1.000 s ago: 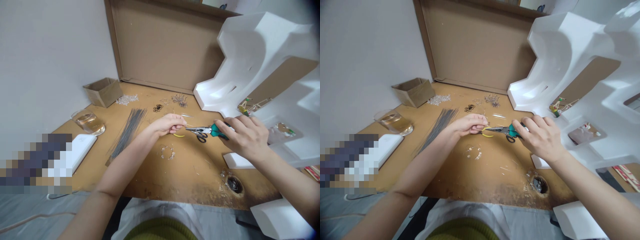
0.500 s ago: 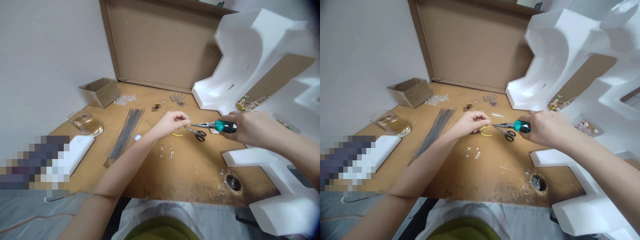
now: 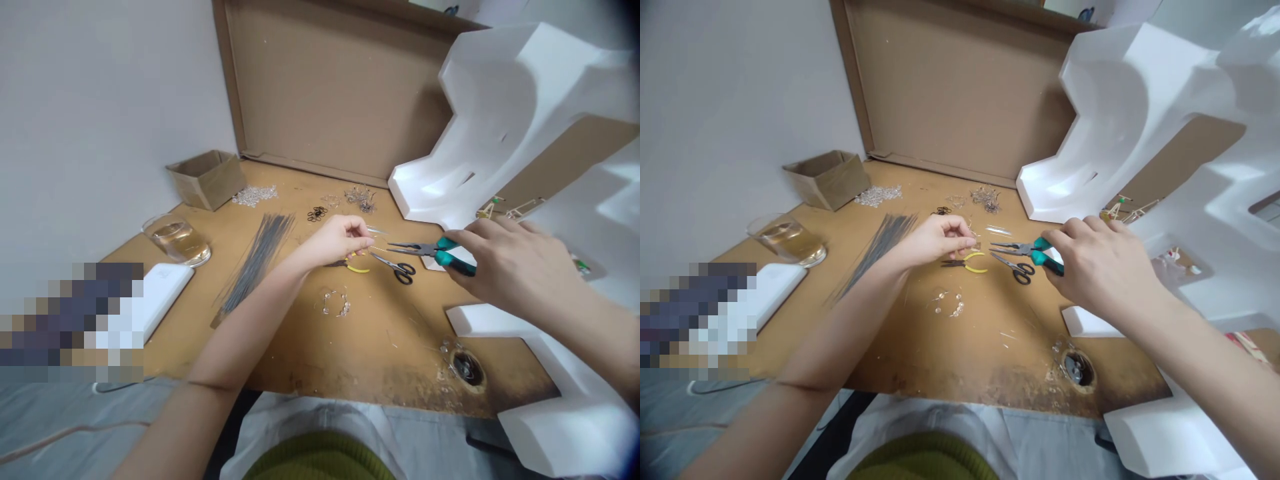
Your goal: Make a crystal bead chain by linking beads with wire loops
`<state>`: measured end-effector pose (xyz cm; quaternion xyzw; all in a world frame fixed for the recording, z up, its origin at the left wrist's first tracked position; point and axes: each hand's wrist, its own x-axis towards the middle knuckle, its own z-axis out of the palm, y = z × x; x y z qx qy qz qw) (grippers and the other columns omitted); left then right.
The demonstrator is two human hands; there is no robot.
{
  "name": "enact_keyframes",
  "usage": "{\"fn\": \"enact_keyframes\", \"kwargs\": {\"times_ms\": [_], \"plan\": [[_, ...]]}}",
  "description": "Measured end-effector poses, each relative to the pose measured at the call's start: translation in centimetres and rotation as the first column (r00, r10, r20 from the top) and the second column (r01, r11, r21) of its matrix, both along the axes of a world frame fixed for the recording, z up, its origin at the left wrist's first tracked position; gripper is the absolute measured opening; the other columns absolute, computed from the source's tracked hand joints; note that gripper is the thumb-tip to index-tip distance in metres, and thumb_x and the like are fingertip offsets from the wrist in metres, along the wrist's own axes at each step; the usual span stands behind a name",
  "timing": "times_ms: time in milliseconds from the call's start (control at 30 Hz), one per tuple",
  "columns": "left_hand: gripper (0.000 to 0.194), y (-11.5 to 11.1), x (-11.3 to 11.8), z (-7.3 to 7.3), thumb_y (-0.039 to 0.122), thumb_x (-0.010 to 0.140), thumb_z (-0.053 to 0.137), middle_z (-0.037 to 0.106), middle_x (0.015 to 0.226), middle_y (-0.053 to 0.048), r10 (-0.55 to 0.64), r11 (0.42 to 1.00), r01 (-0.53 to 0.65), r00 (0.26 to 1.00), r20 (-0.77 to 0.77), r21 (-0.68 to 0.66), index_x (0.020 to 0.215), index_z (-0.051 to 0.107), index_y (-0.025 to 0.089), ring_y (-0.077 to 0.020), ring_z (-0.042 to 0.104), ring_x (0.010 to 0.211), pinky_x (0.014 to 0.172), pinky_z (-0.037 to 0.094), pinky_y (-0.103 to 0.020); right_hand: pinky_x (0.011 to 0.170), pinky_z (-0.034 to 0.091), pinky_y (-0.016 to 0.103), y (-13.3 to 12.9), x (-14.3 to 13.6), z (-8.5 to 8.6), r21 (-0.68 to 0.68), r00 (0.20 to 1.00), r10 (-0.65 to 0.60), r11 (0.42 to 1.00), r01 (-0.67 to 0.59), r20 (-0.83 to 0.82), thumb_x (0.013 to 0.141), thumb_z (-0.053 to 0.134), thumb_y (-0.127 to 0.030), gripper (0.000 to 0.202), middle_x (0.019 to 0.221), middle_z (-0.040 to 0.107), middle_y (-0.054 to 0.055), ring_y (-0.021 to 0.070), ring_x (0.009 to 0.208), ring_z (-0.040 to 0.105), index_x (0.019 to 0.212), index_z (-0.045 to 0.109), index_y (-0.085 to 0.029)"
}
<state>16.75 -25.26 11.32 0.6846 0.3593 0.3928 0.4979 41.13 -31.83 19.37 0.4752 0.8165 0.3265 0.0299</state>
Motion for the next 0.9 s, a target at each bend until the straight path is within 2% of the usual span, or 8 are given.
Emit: {"fn": "enact_keyframes", "kwargs": {"times_ms": [33, 167, 267, 367, 467, 567, 767, 900], "plan": [[0.013, -0.1, 0.1, 0.0, 0.023, 0.075, 0.061, 0.058, 0.062, 0.001, 0.015, 0.999, -0.014, 1.000, -0.016, 0.040, 0.071, 0.052, 0.014, -0.0049, 0.049, 0.049, 0.049, 0.039, -0.019, 0.059, 0.033, 0.035, 0.0, 0.0, -0.1, -0.009, 0.999, -0.033, 0.999, 0.033, -0.008, 0.080, 0.050, -0.038, 0.032, 0.086, 0.063, 0.012, 0.0282, 0.078, 0.056, 0.103, 0.061, -0.019], [0.010, -0.8, 0.2, 0.1, 0.023, 0.077, 0.058, 0.060, 0.068, 0.000, 0.146, 0.942, -0.083, 0.974, -0.174, 0.325, 0.071, 0.056, 0.015, -0.0076, 0.052, 0.060, 0.055, 0.038, -0.020, 0.050, 0.031, 0.030, -0.2, -0.1, -0.4, -0.264, 0.983, -0.171, 0.953, 0.148, -0.068, 0.077, 0.052, -0.047, 0.033, 0.077, 0.063, 0.006, 0.0218, 0.062, 0.055, 0.098, 0.062, -0.024], [0.010, -0.9, 0.3, 0.0, 0.023, 0.078, 0.055, 0.059, 0.065, 0.001, 0.199, 0.915, -0.071, 0.936, -0.292, 0.397, 0.071, 0.058, 0.015, -0.0084, 0.050, 0.060, 0.055, 0.037, -0.021, 0.061, 0.036, 0.036, -0.4, -0.2, -0.3, -0.135, 0.998, -0.054, 0.990, 0.051, -0.022, 0.079, 0.051, -0.041, 0.031, 0.085, 0.063, 0.010, 0.0271, 0.078, 0.056, 0.101, 0.061, -0.022], [0.011, -0.5, 0.3, -0.4, 0.024, 0.077, 0.056, 0.057, 0.062, 0.001, 0.169, 0.947, -0.073, 0.941, -0.292, 0.314, 0.071, 0.057, 0.015, -0.0079, 0.049, 0.056, 0.052, 0.036, -0.020, 0.071, 0.034, 0.040, -0.4, 0.0, 0.0, 0.023, 0.995, 0.082, 0.996, -0.083, 0.056, 0.082, 0.049, -0.035, 0.032, 0.096, 0.062, 0.014, 0.0314, 0.089, 0.052, 0.109, 0.058, -0.022], [0.011, 0.0, 0.3, -0.5, 0.024, 0.076, 0.058, 0.056, 0.060, 0.001, 0.064, 0.994, -0.048, 0.984, -0.167, 0.095, 0.073, 0.056, 0.014, -0.0068, 0.050, 0.052, 0.048, 0.037, -0.019, 0.068, 0.031, 0.038, -0.3, 0.6, -0.1, 0.118, 0.980, 0.158, 0.978, -0.173, 0.122, 0.084, 0.047, -0.030, 0.029, 0.096, 0.063, 0.011, 0.0278, 0.083, 0.051, 0.110, 0.057, -0.023], [0.009, 0.1, 0.3, -0.2, 0.020, 0.076, 0.060, 0.056, 0.057, 0.001, -0.009, 0.997, 0.005, 0.999, -0.048, -0.083, 0.072, 0.054, 0.013, -0.0056, 0.050, 0.050, 0.045, 0.037, -0.017, 0.065, 0.028, 0.035, -0.4, 0.9, -0.5, 0.145, 0.954, 0.215, 0.958, -0.247, 0.208, 0.084, 0.047, -0.024, 0.027, 0.090, 0.064, 0.006, 0.0235, 0.077, 0.051, 0.109, 0.056, -0.026], [0.012, -0.4, 0.7, 0.4, 0.013, 0.076, 0.061, 0.054, 0.051, 0.003, -0.015, 0.986, 0.016, 1.000, 0.007, -0.169, 0.068, 0.053, 0.011, -0.0032, 0.047, 0.043, 0.041, 0.035, -0.016, 0.065, 0.026, 0.034, -0.5, 0.1, -1.5, 0.216, 0.931, 0.250, 0.926, -0.311, 0.267, 0.085, 0.046, -0.022, 0.029, 0.090, 0.065, 0.004, 0.0207, 0.075, 0.048, 0.112, 0.054, -0.027], [0.012, -0.4, 0.7, 0.3, 0.013, 0.077, 0.061, 0.053, 0.050, 0.003, -0.020, 0.983, 0.021, 1.000, 0.005, -0.180, 0.068, 0.053, 0.011, -0.0028, 0.047, 0.042, 0.041, 0.035, -0.016, 0.066, 0.025, 0.034, -0.4, -0.3, -1.5, 0.112, 0.946, 0.234, 0.958, -0.264, 0.223, 0.086, 0.042, -0.021, 0.034, 0.095, 0.064, 0.005, 0.0217, 0.081, 0.048, 0.118, 0.051, -0.028]]}}
